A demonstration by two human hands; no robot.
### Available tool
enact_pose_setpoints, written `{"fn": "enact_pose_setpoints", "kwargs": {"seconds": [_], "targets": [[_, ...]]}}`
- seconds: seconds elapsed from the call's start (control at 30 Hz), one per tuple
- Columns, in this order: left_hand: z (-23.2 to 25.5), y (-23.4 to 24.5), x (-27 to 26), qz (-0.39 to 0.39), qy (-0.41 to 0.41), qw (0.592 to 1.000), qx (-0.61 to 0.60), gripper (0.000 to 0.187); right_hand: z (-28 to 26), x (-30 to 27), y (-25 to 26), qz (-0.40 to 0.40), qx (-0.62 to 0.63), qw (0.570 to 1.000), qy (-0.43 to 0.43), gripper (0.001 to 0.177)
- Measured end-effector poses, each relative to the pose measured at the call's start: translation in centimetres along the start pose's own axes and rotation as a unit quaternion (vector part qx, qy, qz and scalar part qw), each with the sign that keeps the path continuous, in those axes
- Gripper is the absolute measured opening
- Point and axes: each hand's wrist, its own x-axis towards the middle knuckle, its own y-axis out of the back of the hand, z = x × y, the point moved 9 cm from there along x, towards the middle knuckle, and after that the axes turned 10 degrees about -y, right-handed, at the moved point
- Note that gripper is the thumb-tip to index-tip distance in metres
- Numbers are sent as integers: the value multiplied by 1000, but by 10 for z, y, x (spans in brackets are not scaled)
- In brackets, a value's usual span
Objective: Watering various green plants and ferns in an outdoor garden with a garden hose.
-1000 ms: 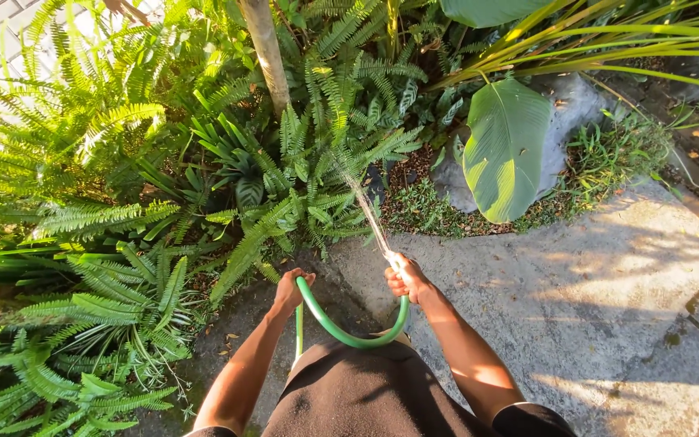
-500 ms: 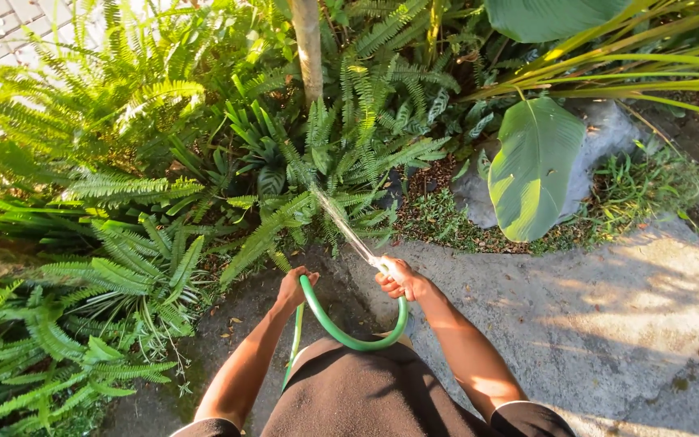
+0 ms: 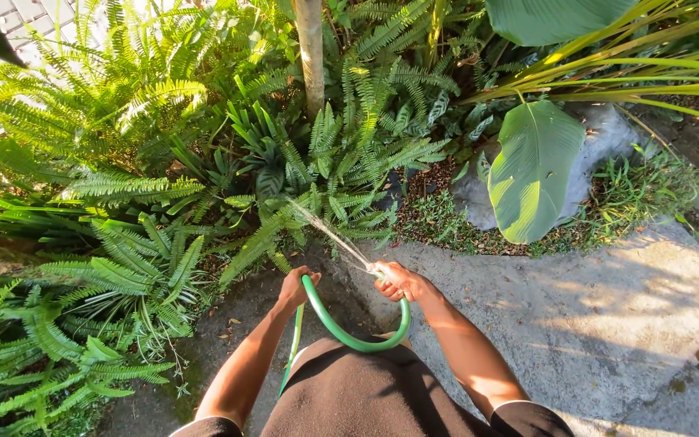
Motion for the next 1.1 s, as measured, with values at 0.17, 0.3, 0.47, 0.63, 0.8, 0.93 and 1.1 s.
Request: {"fn": "enact_pose_setpoints", "kwargs": {"seconds": [0.17, 0.3, 0.47, 0.63, 0.8, 0.93, 1.1], "targets": [[2, -9, 7, -8, -17, 1000, -6, 28, 5, 7, 9, -3, 7, 1000, -7, 27], [-8, -16, 14, -11, -31, 999, -19, 30, 6, 2, 8, -6, 16, 1000, -15, 30], [4, -12, 11, -31, -15, 999, 34, 30, 6, -6, 9, 17, -12, 1000, -4, 25], [3, -13, 13, -28, -28, 998, 44, 31, 6, -8, 8, 19, -28, 999, -3, 28], [5, -14, 14, -30, -31, 999, 24, 32, 3, -6, 6, 13, -61, 998, -8, 36], [15, -12, 11, -28, -32, 999, 31, 32, -5, -22, -4, 25, -63, 998, -18, 24], [-24, -25, 29, -5, -51, 996, -68, 33, -4, 14, 29, -11, 17, 999, 40, 54]]}}
